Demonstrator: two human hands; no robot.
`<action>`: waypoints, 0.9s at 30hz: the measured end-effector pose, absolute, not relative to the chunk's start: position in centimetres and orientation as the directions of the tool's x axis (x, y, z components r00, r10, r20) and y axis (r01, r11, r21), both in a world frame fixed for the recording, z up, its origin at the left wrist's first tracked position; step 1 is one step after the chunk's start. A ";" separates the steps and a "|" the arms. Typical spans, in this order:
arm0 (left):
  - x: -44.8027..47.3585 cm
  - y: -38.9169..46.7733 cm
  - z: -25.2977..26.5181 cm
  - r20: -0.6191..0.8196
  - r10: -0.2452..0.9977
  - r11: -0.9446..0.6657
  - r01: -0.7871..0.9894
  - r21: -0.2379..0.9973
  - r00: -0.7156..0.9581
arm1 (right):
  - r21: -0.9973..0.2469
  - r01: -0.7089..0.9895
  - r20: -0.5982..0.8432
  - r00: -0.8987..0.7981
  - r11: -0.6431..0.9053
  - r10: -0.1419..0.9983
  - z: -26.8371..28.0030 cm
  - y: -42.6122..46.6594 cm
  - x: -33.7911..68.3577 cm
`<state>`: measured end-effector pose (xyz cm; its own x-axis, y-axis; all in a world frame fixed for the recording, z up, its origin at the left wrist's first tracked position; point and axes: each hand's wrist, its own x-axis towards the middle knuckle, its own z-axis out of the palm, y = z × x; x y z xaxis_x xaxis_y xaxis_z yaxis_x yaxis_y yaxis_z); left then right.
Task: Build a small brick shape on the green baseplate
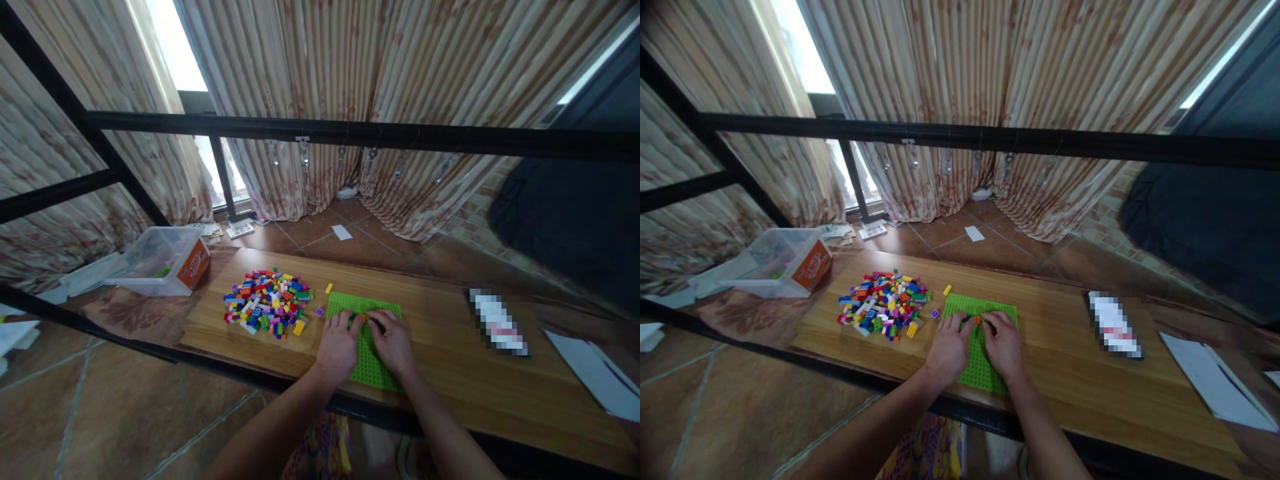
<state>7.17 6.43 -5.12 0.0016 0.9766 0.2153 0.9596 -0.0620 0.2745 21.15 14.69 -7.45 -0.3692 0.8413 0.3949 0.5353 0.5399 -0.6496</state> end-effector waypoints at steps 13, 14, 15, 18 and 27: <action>7.1 6.2 -5.0 0.220 0.976 -0.069 0.947 0.313 -0.001 | -0.644 0.536 0.397 -0.376 0.546 0.838 -8.2 14.9 21.5; 7.1 6.2 -5.0 0.220 0.976 -0.068 0.947 0.315 -0.003 | -0.643 0.537 0.398 -0.374 0.546 0.837 -8.2 14.9 21.5; 7.1 6.2 -4.9 0.219 0.976 -0.068 0.946 0.316 -0.003 | -0.642 0.538 0.400 -0.373 0.546 0.837 -8.2 14.9 21.5; 7.1 6.2 -4.7 0.213 0.977 -0.074 0.944 0.321 0.004 | -0.640 0.541 0.400 -0.373 0.546 0.837 -8.1 14.9 21.4; 7.2 6.1 -4.6 0.205 0.979 -0.059 0.940 0.337 -0.012 | -0.694 0.526 0.368 -0.328 0.491 0.870 -7.8 15.2 21.7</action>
